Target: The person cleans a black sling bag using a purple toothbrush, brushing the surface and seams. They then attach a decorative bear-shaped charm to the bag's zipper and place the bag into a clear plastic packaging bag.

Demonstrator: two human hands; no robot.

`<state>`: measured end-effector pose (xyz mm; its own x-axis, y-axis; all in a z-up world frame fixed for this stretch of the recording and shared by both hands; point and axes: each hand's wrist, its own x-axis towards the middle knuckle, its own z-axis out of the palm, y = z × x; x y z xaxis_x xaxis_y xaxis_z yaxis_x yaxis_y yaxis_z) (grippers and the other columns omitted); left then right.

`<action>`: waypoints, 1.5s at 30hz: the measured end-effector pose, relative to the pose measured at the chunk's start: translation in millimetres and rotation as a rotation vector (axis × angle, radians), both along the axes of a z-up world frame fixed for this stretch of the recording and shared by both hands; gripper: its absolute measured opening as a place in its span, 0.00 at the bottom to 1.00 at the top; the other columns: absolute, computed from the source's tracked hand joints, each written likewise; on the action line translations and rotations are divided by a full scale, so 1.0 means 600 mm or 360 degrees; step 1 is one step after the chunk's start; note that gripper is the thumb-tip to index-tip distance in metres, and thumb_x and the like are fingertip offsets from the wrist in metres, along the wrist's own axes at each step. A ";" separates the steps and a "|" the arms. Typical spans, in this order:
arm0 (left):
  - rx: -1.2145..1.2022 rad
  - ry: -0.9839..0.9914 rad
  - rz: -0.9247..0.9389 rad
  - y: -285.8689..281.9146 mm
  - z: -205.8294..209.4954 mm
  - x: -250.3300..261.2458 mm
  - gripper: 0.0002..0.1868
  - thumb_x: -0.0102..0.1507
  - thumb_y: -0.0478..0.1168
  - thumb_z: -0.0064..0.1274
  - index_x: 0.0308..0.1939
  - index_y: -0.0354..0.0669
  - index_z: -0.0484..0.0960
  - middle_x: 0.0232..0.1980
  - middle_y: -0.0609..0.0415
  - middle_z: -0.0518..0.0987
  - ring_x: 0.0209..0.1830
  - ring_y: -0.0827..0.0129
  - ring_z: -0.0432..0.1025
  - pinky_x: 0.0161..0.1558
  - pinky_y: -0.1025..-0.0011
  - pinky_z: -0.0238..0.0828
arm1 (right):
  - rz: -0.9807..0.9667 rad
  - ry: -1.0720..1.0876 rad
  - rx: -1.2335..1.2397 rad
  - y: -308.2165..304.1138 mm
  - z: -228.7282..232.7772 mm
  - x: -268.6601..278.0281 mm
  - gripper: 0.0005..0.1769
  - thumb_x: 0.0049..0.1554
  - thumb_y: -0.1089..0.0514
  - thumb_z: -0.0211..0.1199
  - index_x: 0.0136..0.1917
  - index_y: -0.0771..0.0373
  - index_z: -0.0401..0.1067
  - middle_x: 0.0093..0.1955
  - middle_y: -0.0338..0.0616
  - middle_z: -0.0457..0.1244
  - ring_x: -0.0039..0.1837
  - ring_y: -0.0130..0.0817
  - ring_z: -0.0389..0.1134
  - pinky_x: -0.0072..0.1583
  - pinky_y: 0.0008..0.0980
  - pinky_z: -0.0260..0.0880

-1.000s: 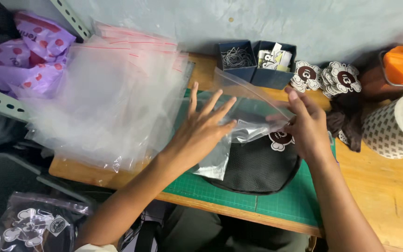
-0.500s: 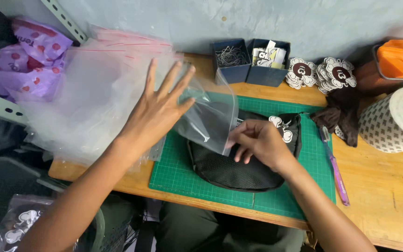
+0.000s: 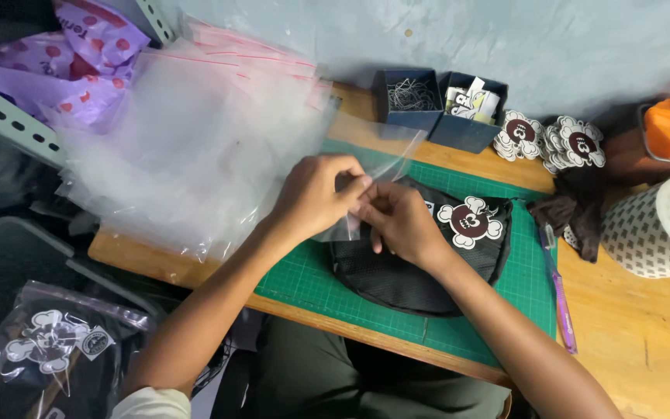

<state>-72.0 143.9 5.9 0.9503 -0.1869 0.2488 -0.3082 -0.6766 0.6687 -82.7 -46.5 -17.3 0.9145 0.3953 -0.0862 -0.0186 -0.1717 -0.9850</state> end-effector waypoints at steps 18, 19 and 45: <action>0.0444 -0.1295 0.0749 0.070 0.103 0.044 0.07 0.66 0.36 0.66 0.42 0.55 0.84 0.38 0.66 0.73 0.33 0.65 0.79 0.45 0.60 0.69 | -0.0066 -0.0681 -0.1500 -0.086 -0.016 0.059 0.41 0.66 0.26 0.67 0.79 0.56 0.75 0.67 0.49 0.71 0.73 0.55 0.72 0.76 0.66 0.64; 0.0448 -0.1291 0.0739 0.085 0.133 0.026 0.07 0.66 0.36 0.66 0.42 0.55 0.84 0.38 0.66 0.73 0.33 0.65 0.79 0.45 0.60 0.69 | -0.0071 -0.0671 -0.1495 -0.093 -0.038 0.069 0.41 0.66 0.26 0.67 0.79 0.56 0.75 0.67 0.49 0.71 0.73 0.55 0.72 0.76 0.66 0.64; -0.0269 -0.0659 0.0302 0.044 -0.063 -0.061 0.05 0.76 0.35 0.58 0.52 0.49 0.89 0.45 0.58 0.82 0.41 0.57 0.81 0.42 0.65 0.80 | 0.0122 -0.0274 -0.0623 -0.128 -0.064 0.086 0.16 0.60 0.53 0.82 0.56 0.62 0.84 0.41 0.51 0.73 0.47 0.47 0.74 0.53 0.42 0.74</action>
